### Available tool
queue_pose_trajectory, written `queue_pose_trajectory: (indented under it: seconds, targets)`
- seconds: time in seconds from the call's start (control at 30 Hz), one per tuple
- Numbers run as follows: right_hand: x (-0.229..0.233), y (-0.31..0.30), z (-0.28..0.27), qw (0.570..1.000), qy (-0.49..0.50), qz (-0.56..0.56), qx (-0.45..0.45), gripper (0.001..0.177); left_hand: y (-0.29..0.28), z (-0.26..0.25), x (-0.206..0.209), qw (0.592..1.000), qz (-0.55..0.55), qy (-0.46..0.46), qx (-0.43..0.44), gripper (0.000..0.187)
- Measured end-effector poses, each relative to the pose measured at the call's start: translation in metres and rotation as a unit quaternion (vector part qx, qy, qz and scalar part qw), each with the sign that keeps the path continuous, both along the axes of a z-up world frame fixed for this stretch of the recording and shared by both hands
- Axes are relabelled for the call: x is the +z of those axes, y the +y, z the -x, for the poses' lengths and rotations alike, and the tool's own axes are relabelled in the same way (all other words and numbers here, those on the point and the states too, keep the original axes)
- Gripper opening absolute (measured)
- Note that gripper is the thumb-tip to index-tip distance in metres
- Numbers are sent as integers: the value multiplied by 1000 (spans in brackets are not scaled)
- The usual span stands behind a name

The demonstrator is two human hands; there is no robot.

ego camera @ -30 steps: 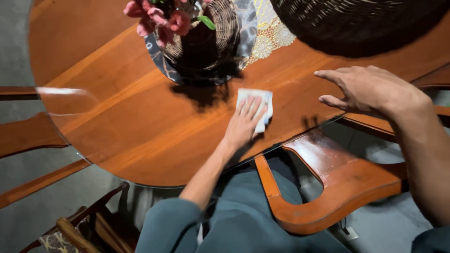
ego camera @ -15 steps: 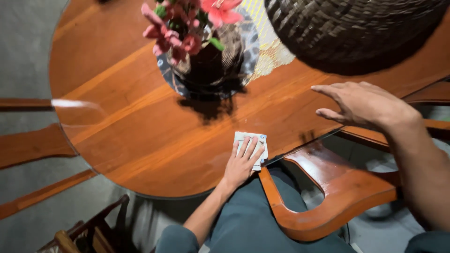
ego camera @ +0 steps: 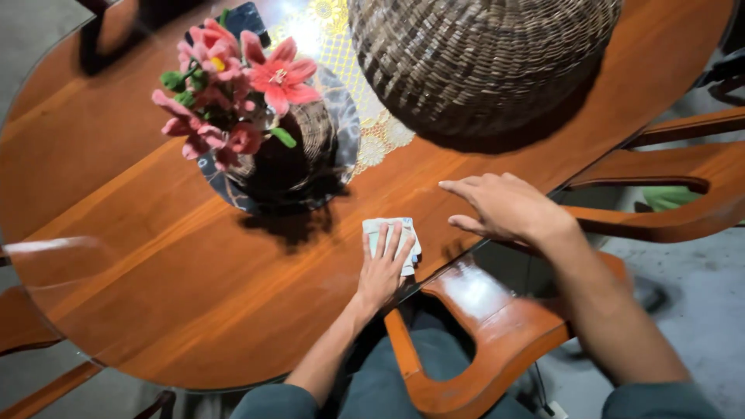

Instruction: Wiping a wooden dining table with a white cloth to clean the surface

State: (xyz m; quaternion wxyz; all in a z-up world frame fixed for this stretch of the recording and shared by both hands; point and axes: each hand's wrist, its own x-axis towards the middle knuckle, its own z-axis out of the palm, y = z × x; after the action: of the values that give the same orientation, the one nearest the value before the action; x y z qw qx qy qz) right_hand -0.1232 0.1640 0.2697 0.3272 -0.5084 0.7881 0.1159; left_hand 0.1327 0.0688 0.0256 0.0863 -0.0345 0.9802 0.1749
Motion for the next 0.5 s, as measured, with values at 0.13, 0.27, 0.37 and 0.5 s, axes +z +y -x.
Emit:
queue_pose_trajectory:
  seconds: [0.13,0.27,0.37,0.5]
  targets:
    - [11,10,2,997,17,73,-3,62,-2,33,-5,1000,19,20,-5,101]
    - [40,22,0,992,12,122,-13,61,-3,68,-11,999,24,41,-4,91]
    - [68,41,9,988,-33,145,-34,61,-8,101,-10,998,41,50,0,96]
    - [83,92,54,956,-66,283,-48,55,-7,142,-7,993,112,41,9,94]
